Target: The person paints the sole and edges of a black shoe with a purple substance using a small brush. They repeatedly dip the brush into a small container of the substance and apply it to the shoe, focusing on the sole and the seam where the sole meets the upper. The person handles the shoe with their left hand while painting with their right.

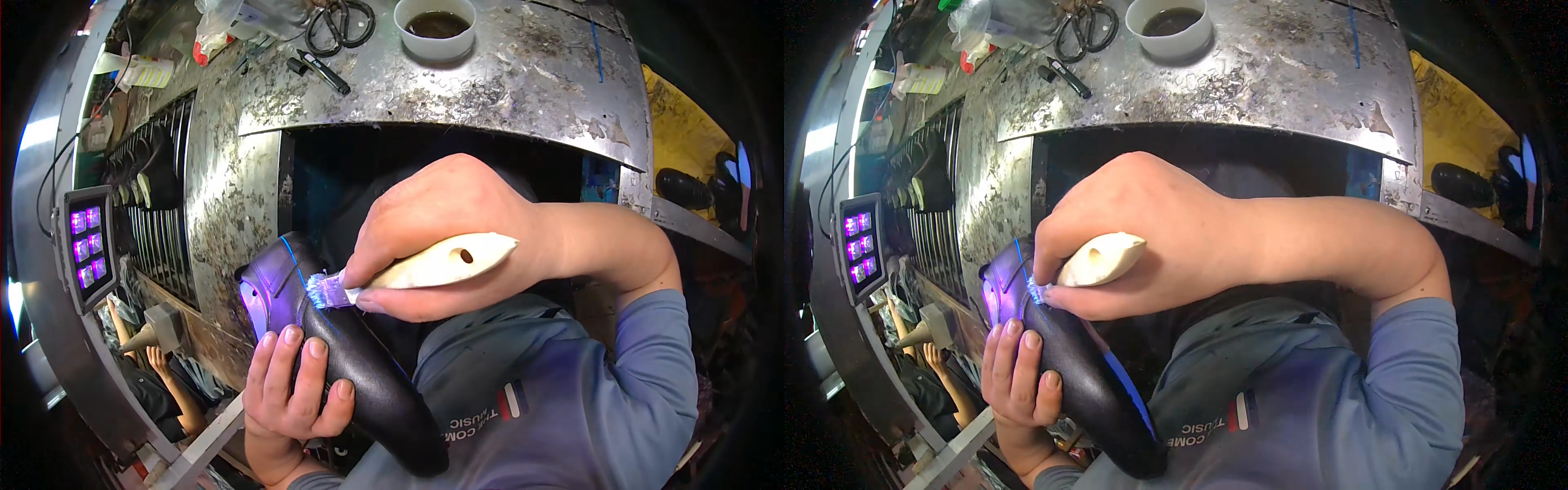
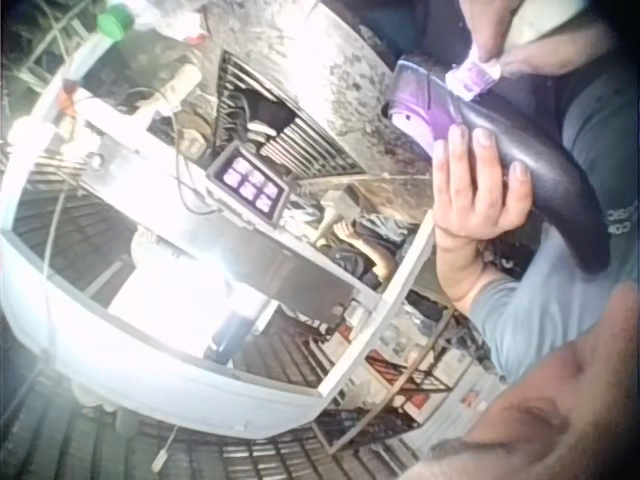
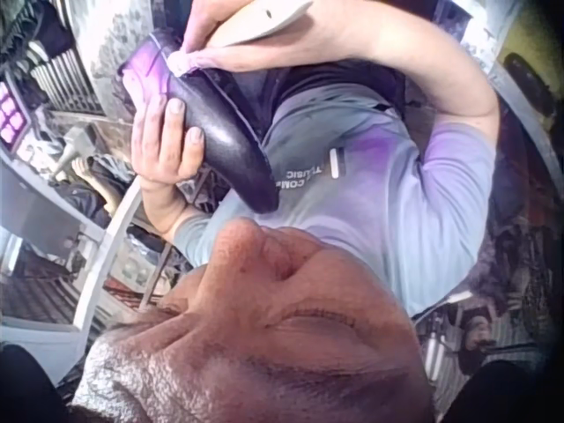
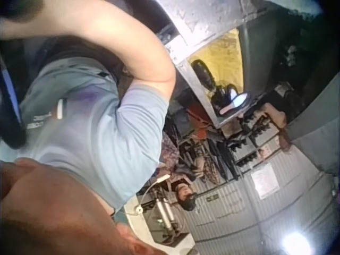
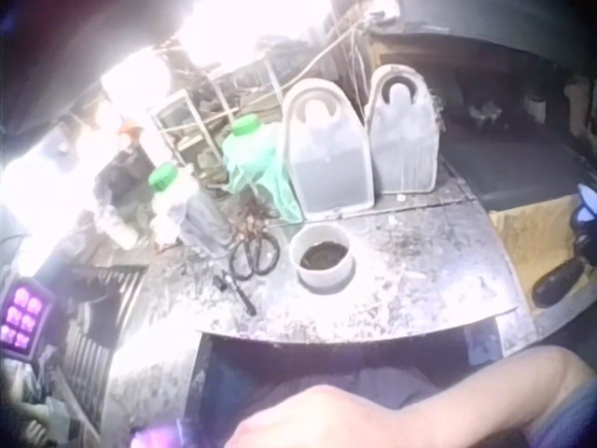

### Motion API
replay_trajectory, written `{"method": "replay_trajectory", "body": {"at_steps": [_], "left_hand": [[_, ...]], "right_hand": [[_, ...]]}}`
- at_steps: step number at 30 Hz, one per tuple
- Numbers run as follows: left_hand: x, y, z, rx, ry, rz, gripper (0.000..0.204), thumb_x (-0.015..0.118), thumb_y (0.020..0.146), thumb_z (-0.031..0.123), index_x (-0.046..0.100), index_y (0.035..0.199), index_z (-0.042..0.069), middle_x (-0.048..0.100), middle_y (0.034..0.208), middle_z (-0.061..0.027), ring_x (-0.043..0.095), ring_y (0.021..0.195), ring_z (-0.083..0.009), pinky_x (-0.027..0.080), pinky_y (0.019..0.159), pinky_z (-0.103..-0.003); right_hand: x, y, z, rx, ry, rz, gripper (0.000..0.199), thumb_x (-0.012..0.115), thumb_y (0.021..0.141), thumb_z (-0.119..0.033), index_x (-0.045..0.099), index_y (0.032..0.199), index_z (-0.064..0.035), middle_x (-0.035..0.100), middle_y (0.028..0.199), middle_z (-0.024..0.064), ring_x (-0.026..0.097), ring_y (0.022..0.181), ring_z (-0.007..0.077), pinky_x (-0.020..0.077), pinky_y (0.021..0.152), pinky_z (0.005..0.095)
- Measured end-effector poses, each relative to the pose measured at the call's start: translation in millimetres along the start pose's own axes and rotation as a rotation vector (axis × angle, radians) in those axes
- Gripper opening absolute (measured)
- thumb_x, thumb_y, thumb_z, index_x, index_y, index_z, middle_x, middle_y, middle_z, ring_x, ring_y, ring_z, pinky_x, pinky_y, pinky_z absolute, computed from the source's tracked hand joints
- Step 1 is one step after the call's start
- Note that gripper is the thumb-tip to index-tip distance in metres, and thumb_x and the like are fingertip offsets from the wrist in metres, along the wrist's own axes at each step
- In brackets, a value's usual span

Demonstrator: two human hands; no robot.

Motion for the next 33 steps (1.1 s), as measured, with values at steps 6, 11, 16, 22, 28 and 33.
{"method": "replay_trajectory", "body": {"at_steps": [6, 11, 16, 22, 28, 33], "left_hand": [[5, -1, -3, -0.030, -0.022, 0.010, 0.035, 0.057, 0.101, 0.017, 0.044, 0.134, 0.017, 0.062, 0.125, -0.0172, 0.066, 0.111, -0.0395, 0.057, 0.094, -0.052], [13, -2, -8, -0.018, -0.017, 0.069, 0.032, 0.057, 0.100, 0.013, 0.047, 0.130, 0.012, 0.065, 0.122, -0.0200, 0.067, 0.108, -0.0419, 0.058, 0.091, -0.054], [17, 1, -12, -0.048, -0.007, 0.063, 0.030, 0.057, 0.099, 0.011, 0.047, 0.128, 0.010, 0.065, 0.121, -0.0219, 0.068, 0.106, -0.0427, 0.059, 0.089, -0.055], [20, 4, -14, -0.077, 0.026, 0.062, 0.028, 0.059, 0.098, 0.008, 0.050, 0.125, 0.007, 0.068, 0.118, -0.0226, 0.068, 0.106, -0.0425, 0.060, 0.088, -0.054], [28, 4, -18, -0.105, 0.064, 0.064, 0.025, 0.061, 0.098, 0.005, 0.053, 0.122, 0.005, 0.068, 0.119, -0.0221, 0.069, 0.106, -0.0419, 0.060, 0.088, -0.052], [31, 5, -20, -0.150, 0.079, 0.026, 0.025, 0.062, 0.097, 0.005, 0.055, 0.121, 0.004, 0.069, 0.119, -0.0217, 0.070, 0.106, -0.0413, 0.060, 0.088, -0.050]], "right_hand": [[-4, -1, -6, 0.092, 0.156, -0.087, 0.010, 0.081, 0.079, -0.009, 0.076, 0.089, -0.0078, 0.073, 0.078, 0.0049, 0.070, 0.068, 0.0215, 0.0547, 0.059, 0.0314], [-9, -4, -15, 0.180, 0.211, -0.144, 0.009, 0.080, 0.079, -0.009, 0.077, 0.087, -0.0081, 0.072, 0.078, 0.0040, 0.070, 0.066, 0.0201, 0.0540, 0.058, 0.0304], [-14, -4, -22, 0.155, 0.196, -0.169, 0.010, 0.081, 0.079, -0.009, 0.076, 0.088, -0.0090, 0.072, 0.077, 0.0032, 0.070, 0.066, 0.0196, 0.0542, 0.057, 0.0303], [-17, -2, -30, 0.116, 0.144, -0.194, 0.010, 0.081, 0.079, -0.010, 0.075, 0.087, -0.0096, 0.072, 0.077, 0.0030, 0.071, 0.066, 0.0201, 0.0546, 0.056, 0.0300], [-20, -2, -36, 0.081, 0.143, -0.195, 0.009, 0.080, 0.079, -0.009, 0.075, 0.086, -0.0068, 0.070, 0.075, 0.0052, 0.070, 0.064, 0.0215, 0.0550, 0.055, 0.0303], [-22, -2, -40, 0.051, 0.155, -0.179, 0.010, 0.079, 0.077, -0.007, 0.075, 0.085, -0.0035, 0.070, 0.075, 0.0072, 0.070, 0.063, 0.0224, 0.0554, 0.055, 0.0303]]}}
Point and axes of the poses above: each hand's wrist, its own y-axis towards the middle knuckle, its own x-axis out of the palm, z = x × y, the point moved 1 cm from there along y, towards the middle knuckle
